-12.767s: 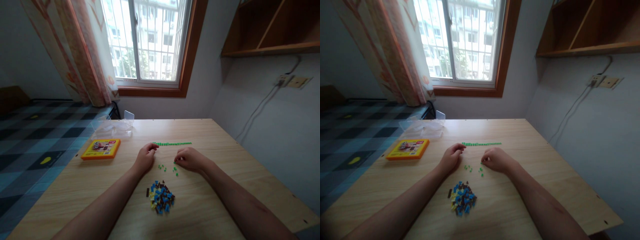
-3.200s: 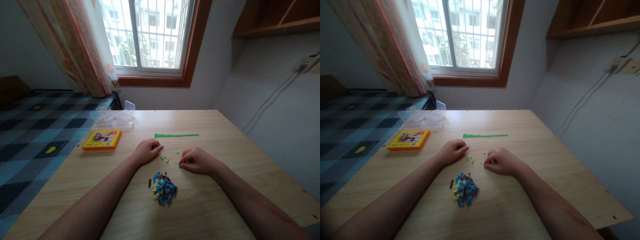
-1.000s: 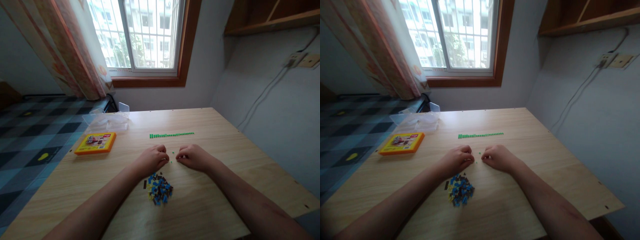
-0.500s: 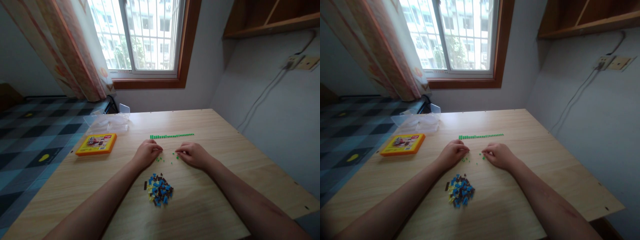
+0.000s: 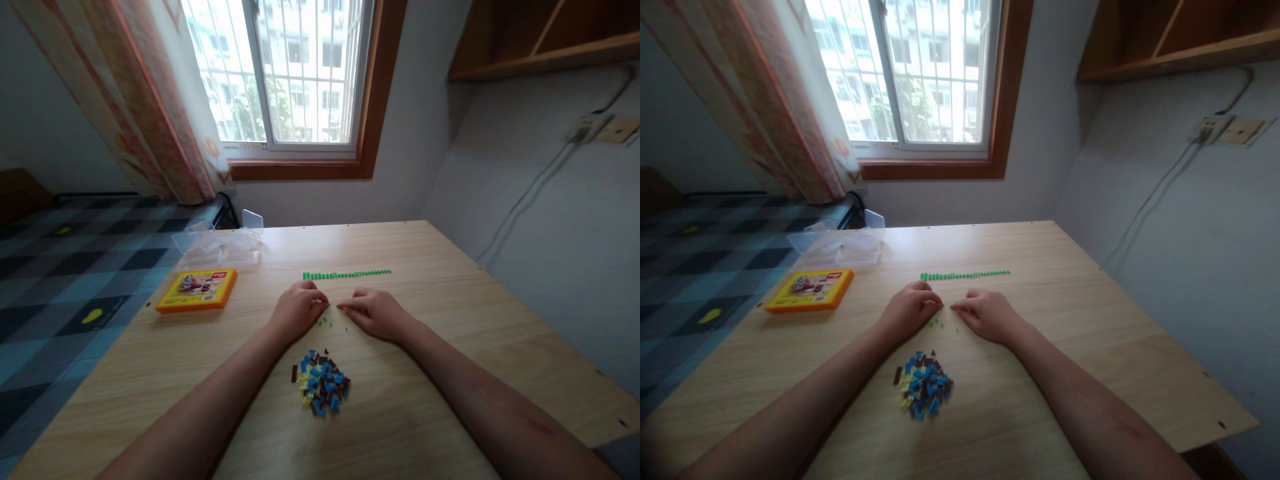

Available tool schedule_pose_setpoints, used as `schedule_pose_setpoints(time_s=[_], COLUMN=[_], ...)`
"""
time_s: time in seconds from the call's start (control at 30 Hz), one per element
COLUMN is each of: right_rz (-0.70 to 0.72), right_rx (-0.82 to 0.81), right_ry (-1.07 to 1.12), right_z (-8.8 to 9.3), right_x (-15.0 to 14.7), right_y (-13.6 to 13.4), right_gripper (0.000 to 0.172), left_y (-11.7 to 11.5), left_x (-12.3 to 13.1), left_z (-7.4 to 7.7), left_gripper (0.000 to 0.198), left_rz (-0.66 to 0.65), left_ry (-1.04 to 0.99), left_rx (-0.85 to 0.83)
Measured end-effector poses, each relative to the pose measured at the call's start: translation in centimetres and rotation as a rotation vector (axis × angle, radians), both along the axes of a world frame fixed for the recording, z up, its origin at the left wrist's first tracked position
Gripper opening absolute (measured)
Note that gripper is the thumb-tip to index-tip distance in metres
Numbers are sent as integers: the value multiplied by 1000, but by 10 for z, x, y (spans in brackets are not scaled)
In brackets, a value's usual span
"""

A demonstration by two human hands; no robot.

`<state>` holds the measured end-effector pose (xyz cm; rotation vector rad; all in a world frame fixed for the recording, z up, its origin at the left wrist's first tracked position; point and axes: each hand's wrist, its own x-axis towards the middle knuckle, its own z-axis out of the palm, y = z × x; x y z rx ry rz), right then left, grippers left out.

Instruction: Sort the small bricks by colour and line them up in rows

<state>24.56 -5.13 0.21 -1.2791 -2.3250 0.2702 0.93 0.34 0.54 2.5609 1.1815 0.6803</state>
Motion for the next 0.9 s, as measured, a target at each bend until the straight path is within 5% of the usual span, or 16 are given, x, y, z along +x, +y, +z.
schedule_pose_setpoints(time_s=[0.47,0.9], right_rz=[-7,14], right_rx=[-59,-76], right_ry=[89,14], right_z=[15,8], right_x=[27,13], right_y=[-13,-10], right_gripper=[19,16], left_y=[-3,6], left_x=[-6,-9], left_z=[2,4], left_gripper=[20,31], left_rz=[-181,-2], left_ry=[10,-335], left_rx=[-20,-172])
